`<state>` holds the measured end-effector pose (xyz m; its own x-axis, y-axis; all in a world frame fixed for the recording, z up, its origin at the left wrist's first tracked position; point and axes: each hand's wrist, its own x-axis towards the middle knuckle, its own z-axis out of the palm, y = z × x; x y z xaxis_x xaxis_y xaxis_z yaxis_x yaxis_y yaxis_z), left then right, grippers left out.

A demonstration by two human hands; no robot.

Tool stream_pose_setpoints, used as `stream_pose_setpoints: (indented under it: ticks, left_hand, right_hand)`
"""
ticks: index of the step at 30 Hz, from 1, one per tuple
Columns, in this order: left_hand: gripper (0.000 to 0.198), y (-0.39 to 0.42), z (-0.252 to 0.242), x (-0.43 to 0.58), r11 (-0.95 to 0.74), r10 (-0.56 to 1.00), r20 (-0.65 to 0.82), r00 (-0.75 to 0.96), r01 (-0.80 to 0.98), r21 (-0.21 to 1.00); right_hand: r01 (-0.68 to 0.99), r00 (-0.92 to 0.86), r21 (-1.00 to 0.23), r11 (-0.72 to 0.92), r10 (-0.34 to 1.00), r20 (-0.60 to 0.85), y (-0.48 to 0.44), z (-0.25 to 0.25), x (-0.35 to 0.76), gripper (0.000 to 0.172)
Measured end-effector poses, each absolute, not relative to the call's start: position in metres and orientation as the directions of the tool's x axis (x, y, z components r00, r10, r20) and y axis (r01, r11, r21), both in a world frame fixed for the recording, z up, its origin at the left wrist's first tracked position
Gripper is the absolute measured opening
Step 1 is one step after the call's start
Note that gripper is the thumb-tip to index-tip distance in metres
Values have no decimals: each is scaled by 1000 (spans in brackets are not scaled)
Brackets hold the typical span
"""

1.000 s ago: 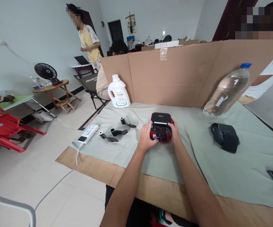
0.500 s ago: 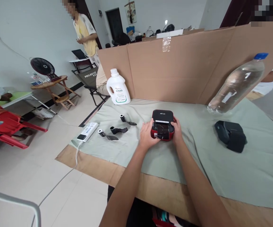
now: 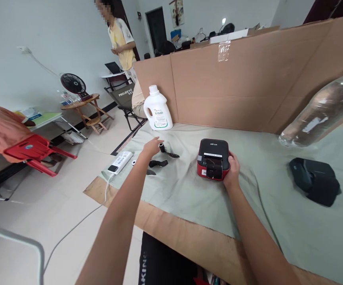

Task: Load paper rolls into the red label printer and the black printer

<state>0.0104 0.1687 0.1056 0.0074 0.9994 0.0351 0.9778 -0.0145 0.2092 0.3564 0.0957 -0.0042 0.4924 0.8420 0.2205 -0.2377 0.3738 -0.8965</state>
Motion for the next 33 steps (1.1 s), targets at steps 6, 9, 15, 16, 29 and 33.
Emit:
stream_pose_setpoints:
  ticks: [6,9,15,16,29,33]
  left_hand:
    - [26,171,117,11,-5,1000,-6,6,985,171]
    - [29,127,124,18,44,983,161,-83,971,237]
    - [21,6,106,35,-107,886,437,-154,849,518]
    - [21,-6,98,36,-79,890,422,-171,854,514]
    - [33,-21,55,37,171,812,434,-389,871,461]
    - [32,-5,67,84,-62,792,522,-316,809,585]
  right_hand:
    - [-255,496,-895,367,844,205,97,-2,356,45]
    - [-267,507,-889,371,839,198,98,-2,354,44]
    - [-286,524,-879,382,830,190,97,0,352,41]
    - [-288,524,-880,378,831,186,96,2,351,41]
    - [-301,511,-894,333,848,143,96,1,352,44]
    - [-258,528,-902,346,832,169,94,0,351,43]
